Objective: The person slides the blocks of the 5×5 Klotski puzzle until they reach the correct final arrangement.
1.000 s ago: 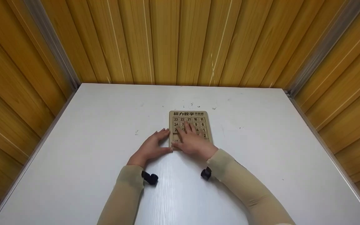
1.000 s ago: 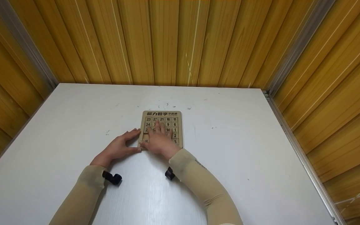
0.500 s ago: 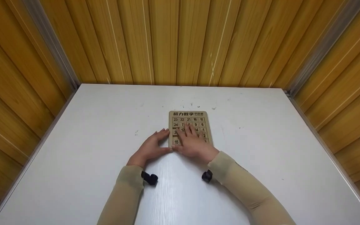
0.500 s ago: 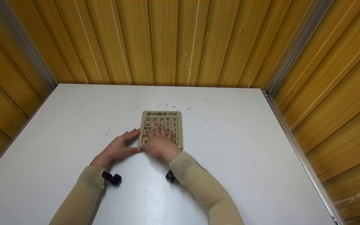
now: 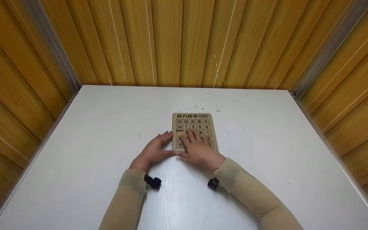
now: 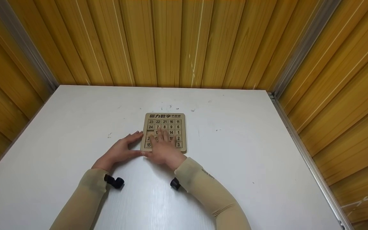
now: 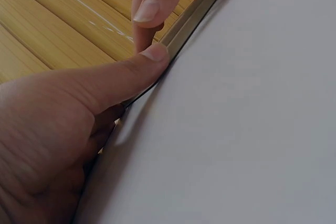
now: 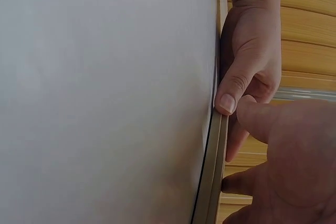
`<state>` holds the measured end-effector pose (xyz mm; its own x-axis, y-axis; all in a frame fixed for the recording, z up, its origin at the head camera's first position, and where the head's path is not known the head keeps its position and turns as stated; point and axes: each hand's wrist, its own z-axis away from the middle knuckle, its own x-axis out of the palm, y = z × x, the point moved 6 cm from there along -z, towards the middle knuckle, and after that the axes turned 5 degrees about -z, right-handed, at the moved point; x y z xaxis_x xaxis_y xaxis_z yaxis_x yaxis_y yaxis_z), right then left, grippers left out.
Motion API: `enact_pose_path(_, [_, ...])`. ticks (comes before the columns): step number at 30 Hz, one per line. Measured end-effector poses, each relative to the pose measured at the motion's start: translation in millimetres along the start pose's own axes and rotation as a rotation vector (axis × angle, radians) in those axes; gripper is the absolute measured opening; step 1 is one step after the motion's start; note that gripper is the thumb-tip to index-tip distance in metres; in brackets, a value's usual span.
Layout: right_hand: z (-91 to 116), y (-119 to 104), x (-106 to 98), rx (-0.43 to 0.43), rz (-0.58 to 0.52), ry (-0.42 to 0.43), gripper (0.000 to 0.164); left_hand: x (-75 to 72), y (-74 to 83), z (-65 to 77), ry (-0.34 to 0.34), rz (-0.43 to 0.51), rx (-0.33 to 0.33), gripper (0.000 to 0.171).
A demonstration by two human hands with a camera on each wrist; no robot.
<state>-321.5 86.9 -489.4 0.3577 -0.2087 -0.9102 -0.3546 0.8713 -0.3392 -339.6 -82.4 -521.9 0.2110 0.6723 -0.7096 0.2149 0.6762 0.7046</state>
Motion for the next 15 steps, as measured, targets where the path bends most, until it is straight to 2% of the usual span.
enact_pose_path(10, [0,1,-3,-0.004,-0.030,0.000,0.087,-0.1,0.6,-0.3,-0.004,0.000,-0.001,0.085])
enact_pose_path(15, [-7,3,-10,0.020,-0.085,0.014,0.084,0.2,-0.4,0.3,-0.008,0.018,-0.011,0.083])
